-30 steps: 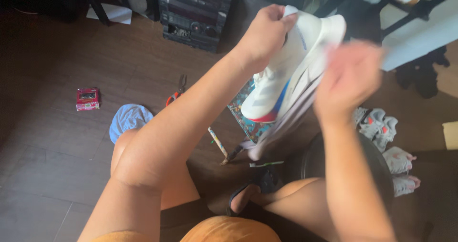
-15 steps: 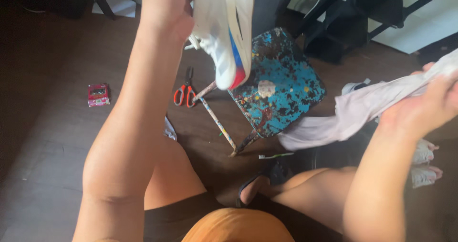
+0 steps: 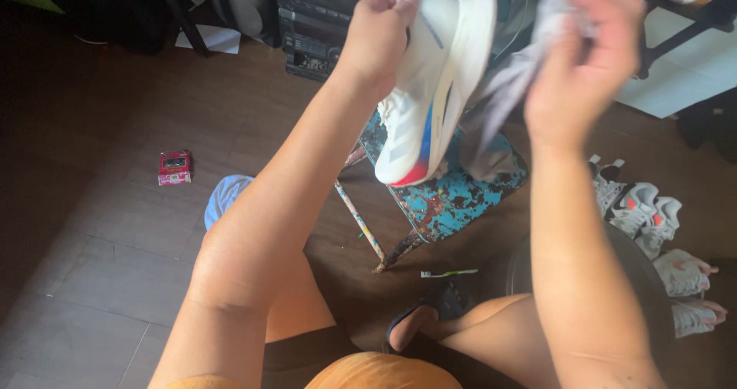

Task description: The person scrubs a white sneaker with a toothbrush and wipes it with a cloth. They then scrub the sole of the shoe with the toothbrush and wipe it again. The person repeats the process on a second white sneaker.

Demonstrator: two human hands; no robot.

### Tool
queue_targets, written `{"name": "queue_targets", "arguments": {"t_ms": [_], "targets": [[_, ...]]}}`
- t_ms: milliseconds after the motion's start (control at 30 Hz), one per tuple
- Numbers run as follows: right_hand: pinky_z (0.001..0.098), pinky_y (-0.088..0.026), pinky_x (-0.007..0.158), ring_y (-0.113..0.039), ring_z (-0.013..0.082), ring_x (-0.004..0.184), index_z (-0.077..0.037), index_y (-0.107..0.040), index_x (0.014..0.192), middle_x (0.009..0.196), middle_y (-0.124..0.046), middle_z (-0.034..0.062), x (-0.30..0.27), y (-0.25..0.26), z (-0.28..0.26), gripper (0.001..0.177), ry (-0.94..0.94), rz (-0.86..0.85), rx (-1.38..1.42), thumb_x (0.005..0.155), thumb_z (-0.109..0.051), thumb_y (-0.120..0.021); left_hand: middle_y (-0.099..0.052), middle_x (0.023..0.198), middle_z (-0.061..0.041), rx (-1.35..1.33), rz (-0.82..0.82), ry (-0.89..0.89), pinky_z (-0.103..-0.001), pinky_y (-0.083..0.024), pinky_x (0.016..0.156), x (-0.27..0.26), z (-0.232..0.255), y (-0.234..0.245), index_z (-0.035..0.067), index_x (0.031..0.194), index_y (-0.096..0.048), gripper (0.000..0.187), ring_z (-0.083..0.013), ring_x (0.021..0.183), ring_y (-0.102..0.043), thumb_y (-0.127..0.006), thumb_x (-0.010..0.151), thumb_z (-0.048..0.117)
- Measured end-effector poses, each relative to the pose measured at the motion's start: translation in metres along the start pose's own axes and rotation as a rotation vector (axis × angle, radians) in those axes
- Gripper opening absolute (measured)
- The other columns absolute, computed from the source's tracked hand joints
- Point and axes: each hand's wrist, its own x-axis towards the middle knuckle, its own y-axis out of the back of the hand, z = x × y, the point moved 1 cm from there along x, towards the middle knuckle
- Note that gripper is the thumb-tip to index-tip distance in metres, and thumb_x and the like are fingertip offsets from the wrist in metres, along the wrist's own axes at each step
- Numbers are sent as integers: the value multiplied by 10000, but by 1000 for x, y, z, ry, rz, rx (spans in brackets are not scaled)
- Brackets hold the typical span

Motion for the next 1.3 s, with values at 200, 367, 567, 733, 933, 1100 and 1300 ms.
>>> {"name": "queue_targets", "arguments": {"t_ms": [200,367,567,733,933,1100,1300], "targets": [[366,-512,927,-608,318,1066,5,-727,1181,1115,-603,151,-18,-27,-45,215,150,-108,-140,992,98,-684,-725,917,-107,18,-39,-38,-313,-570,727,-8,0,4,-83,1112,-659,265,-157,787,-673,-617,990,149],[444,-493,872,-576,333,988,-4,-749,1070,994,-631,125,-72,-32,-64,212,320,-215,-293,889,105,-728,-710,912,-87,6,15,-58,-298,-554,706,-14,-4,0,-61,1122,-642,236,-139,781,-658,-625,979,126],[453,-469,887,-562,327,996,3,-746,1136,1038,-597,120,-23,-15,-63,165,381,-159,-325,1005,104,-740,-702,905,-78,52,-86,-100,-283,-542,691,-43,1,-18,-13,1110,-595,161,-111,785,-639,-610,1010,112],[531,-464,962,-551,341,939,17,-751,1051,956,-559,135,2,-8,-77,145,385,-168,-574,916,52,-707,-701,925,-65,-104,-136,-121,-282,-556,697,-57,-4,-26,0,1112,-579,141,-113,798,-659,-609,997,78],[432,-463,886,-539,348,981,-49,-765,1182,1013,-556,108,-14,1,-70,218,332,-290,-404,995,43,-703,-685,858,-44,24,-125,-91,-261,-514,633,-53,-13,-31,10,1095,-604,138,-90,729,-613,-614,998,108],[470,-452,881,-531,349,999,13,-765,1112,988,-568,124,-21,-13,-56,120,368,-190,-479,994,34,-775,-643,839,-9,-12,-157,-16,-253,-454,588,-39,-7,-23,15,1090,-625,139,-77,681,-546,-642,986,106],[385,-517,875,-591,303,960,-38,-806,1070,1040,-703,87,-86,-32,-69,275,380,-458,-222,832,63,-712,-582,848,16,3,-163,163,-306,-491,638,-17,17,8,42,1089,-622,172,-94,743,-535,-617,1011,195]]}}
